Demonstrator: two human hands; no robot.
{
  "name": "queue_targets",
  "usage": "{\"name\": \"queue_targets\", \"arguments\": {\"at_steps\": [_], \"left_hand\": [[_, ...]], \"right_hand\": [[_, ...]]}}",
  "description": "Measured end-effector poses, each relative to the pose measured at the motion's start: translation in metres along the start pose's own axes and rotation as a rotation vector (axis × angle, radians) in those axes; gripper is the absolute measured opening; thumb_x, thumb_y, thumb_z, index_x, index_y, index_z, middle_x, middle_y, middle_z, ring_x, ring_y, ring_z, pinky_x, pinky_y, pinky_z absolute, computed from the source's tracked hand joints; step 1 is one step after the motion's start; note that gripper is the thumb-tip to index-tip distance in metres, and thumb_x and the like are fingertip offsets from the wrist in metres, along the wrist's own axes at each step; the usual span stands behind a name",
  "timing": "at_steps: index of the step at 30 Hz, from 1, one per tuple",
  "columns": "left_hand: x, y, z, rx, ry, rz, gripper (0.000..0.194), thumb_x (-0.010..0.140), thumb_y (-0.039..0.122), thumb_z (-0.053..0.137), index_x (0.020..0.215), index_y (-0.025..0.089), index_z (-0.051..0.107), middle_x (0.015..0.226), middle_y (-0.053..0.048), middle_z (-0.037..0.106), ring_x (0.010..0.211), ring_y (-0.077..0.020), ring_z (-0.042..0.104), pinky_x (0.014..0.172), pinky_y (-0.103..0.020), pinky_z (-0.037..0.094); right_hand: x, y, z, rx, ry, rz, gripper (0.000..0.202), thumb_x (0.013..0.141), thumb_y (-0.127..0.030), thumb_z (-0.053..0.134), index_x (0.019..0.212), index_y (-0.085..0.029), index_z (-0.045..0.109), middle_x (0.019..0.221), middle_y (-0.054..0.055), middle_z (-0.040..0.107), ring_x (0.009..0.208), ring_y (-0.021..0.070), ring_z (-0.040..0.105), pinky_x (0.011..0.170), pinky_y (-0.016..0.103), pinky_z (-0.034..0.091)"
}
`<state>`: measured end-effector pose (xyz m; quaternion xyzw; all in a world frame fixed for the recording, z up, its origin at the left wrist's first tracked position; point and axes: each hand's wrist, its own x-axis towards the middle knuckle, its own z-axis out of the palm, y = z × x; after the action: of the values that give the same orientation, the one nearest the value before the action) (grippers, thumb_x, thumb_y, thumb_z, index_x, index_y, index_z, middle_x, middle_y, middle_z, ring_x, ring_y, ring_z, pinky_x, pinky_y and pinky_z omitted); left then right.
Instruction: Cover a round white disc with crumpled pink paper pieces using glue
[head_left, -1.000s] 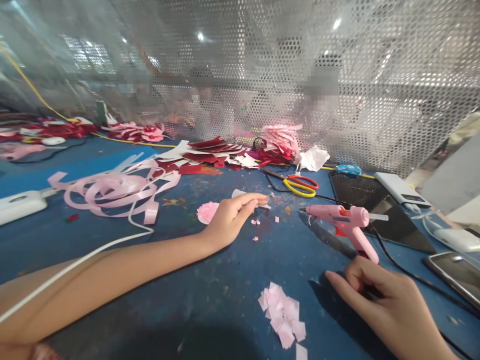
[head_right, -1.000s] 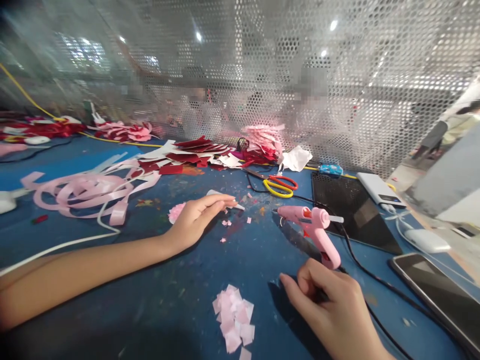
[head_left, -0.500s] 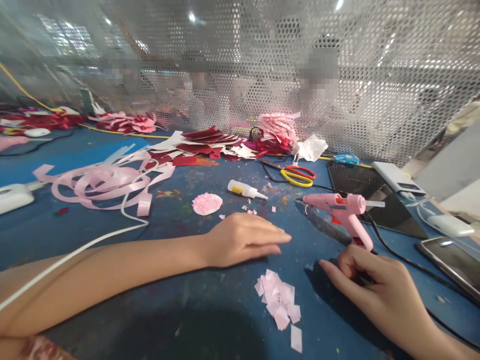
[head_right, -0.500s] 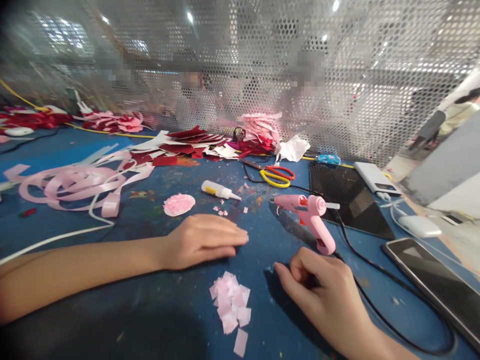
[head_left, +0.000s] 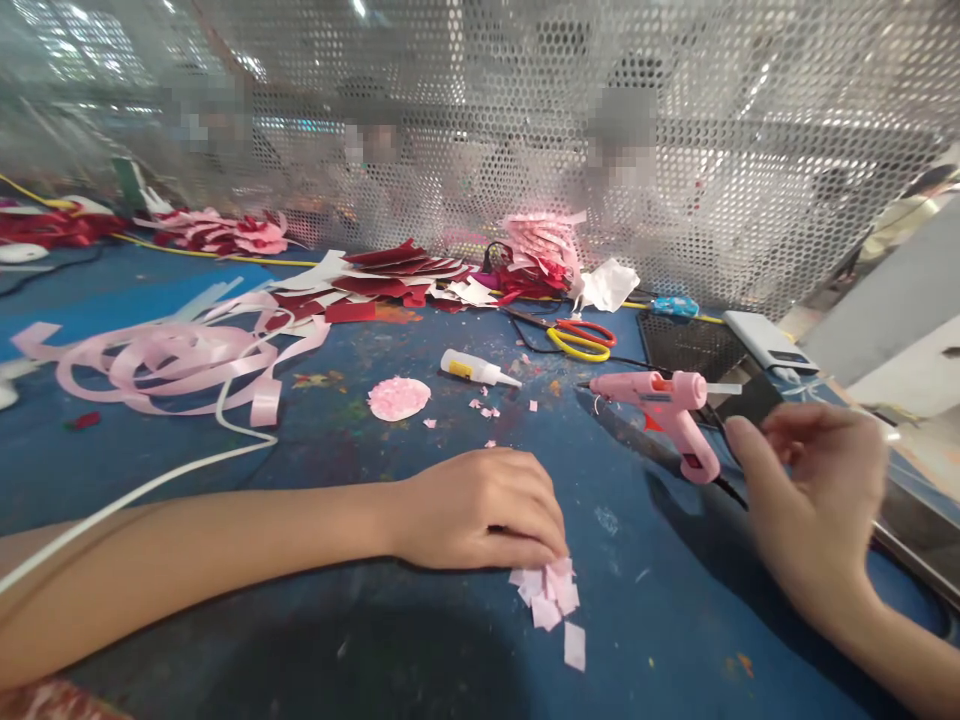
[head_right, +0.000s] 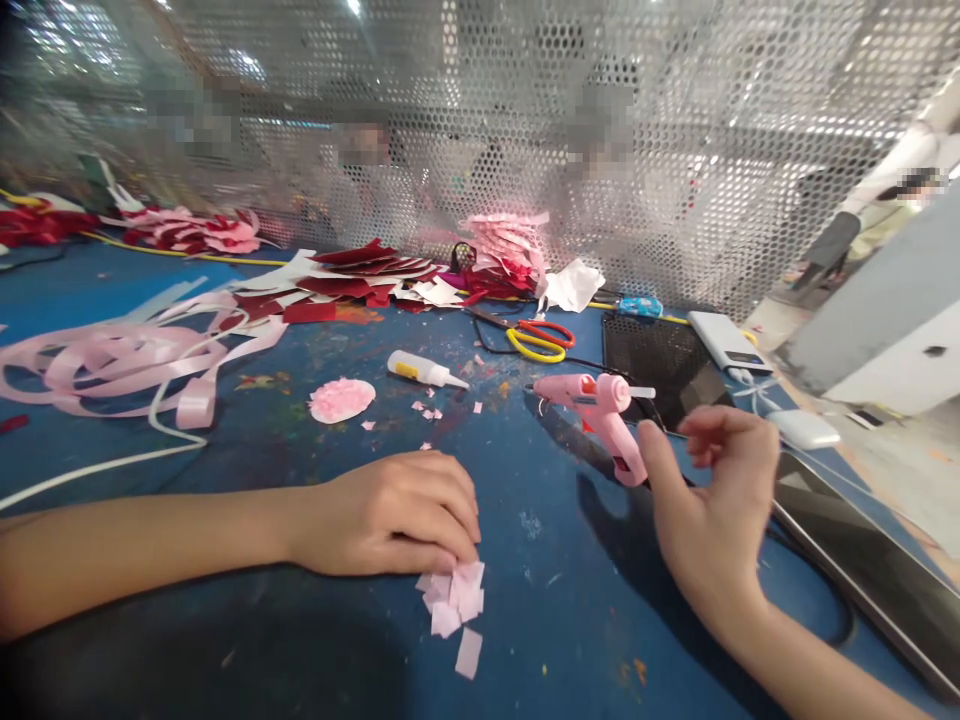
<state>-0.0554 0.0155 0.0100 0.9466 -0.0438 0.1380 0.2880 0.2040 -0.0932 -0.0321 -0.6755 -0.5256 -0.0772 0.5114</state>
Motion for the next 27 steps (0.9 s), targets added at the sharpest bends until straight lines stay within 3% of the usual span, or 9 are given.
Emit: {"name": "queue_targets", "arguments": {"at_steps": [1, 3, 6, 9, 13, 17, 19, 23, 27], "left_hand": [[0.000, 0.001, 0.001, 0.028, -0.002, 0.002, 0.017, 0.081, 0.018, 0.063, 0.095, 0.025, 0.070, 0.091, -0.004, 0.072, 0.089, -0.0165, 0.063, 0.087, -0.029, 0.047], [-0.001, 0.003, 0.003, 0.094, -0.009, 0.003, 0.016, 0.079, 0.023, 0.066, 0.094, 0.024, 0.070, 0.093, -0.005, 0.070, 0.089, -0.0174, 0.062, 0.085, -0.029, 0.046], [-0.002, 0.005, 0.005, 0.138, -0.027, 0.011, 0.010, 0.080, 0.022, 0.065, 0.089, 0.023, 0.070, 0.091, -0.004, 0.070, 0.088, -0.0167, 0.061, 0.082, -0.029, 0.044], [-0.002, 0.006, 0.006, 0.091, -0.023, 0.015, 0.009, 0.084, 0.017, 0.059, 0.088, 0.020, 0.067, 0.089, -0.003, 0.071, 0.087, -0.0156, 0.061, 0.083, -0.027, 0.044], [-0.004, 0.007, 0.006, -0.004, 0.042, -0.112, 0.014, 0.090, 0.016, 0.050, 0.092, 0.017, 0.064, 0.085, -0.003, 0.071, 0.079, -0.0130, 0.062, 0.079, -0.024, 0.046], [-0.005, 0.009, 0.005, -0.167, 0.141, -0.288, 0.015, 0.089, 0.017, 0.048, 0.093, 0.016, 0.063, 0.085, -0.003, 0.071, 0.076, -0.0104, 0.065, 0.071, -0.019, 0.048], [-0.004, 0.008, 0.004, -0.248, 0.229, -0.391, 0.012, 0.086, 0.017, 0.054, 0.088, 0.016, 0.065, 0.083, -0.002, 0.071, 0.074, -0.0102, 0.066, 0.068, -0.018, 0.049], [0.000, 0.003, 0.004, -0.478, 0.373, -0.556, 0.007, 0.078, 0.018, 0.062, 0.081, 0.015, 0.068, 0.081, -0.002, 0.071, 0.072, -0.0110, 0.067, 0.065, -0.017, 0.051], [0.003, -0.006, 0.003, -0.727, 0.501, -0.668, 0.013, 0.079, 0.024, 0.064, 0.086, 0.013, 0.066, 0.072, -0.002, 0.070, 0.068, -0.0121, 0.068, 0.062, -0.018, 0.052]], "right_hand": [[0.004, 0.000, 0.003, -0.039, 0.056, 0.087, 0.029, 0.081, -0.041, 0.058, 0.102, -0.025, 0.044, 0.089, 0.006, 0.049, 0.070, 0.0200, 0.046, 0.060, 0.033, 0.037], [0.010, -0.002, 0.010, -0.088, 0.028, 0.171, 0.040, 0.076, -0.050, 0.061, 0.102, -0.022, 0.050, 0.094, 0.008, 0.053, 0.077, 0.0220, 0.050, 0.062, 0.034, 0.040], [0.013, -0.004, 0.016, -0.164, -0.186, 0.049, 0.041, 0.077, -0.056, 0.055, 0.097, -0.020, 0.058, 0.093, 0.009, 0.059, 0.083, 0.0244, 0.053, 0.067, 0.036, 0.042], [0.012, -0.004, 0.016, -0.201, -0.289, -0.037, 0.035, 0.080, -0.052, 0.053, 0.085, -0.019, 0.062, 0.084, 0.007, 0.063, 0.075, 0.0216, 0.056, 0.064, 0.034, 0.042], [0.010, -0.008, 0.013, -0.122, -0.229, 0.074, 0.033, 0.077, -0.049, 0.059, 0.088, -0.018, 0.062, 0.070, 0.003, 0.062, 0.052, 0.0146, 0.052, 0.047, 0.027, 0.039], [0.011, -0.015, 0.011, 0.074, -0.133, 0.186, 0.032, 0.079, -0.048, 0.055, 0.090, -0.018, 0.063, 0.086, 0.007, 0.066, 0.069, 0.0189, 0.061, 0.052, 0.027, 0.045], [0.010, -0.018, 0.011, 0.138, -0.129, 0.227, 0.032, 0.079, -0.047, 0.056, 0.092, -0.019, 0.064, 0.085, 0.007, 0.066, 0.071, 0.0192, 0.062, 0.057, 0.028, 0.049], [0.008, -0.025, 0.009, 0.091, -0.173, 0.172, 0.029, 0.079, -0.046, 0.056, 0.088, -0.020, 0.066, 0.069, 0.002, 0.063, 0.061, 0.0162, 0.059, 0.059, 0.028, 0.049], [0.004, -0.025, 0.007, -0.012, -0.168, 0.097, 0.026, 0.079, -0.045, 0.056, 0.084, -0.021, 0.065, 0.071, 0.001, 0.065, 0.064, 0.0169, 0.061, 0.057, 0.027, 0.048]]}}
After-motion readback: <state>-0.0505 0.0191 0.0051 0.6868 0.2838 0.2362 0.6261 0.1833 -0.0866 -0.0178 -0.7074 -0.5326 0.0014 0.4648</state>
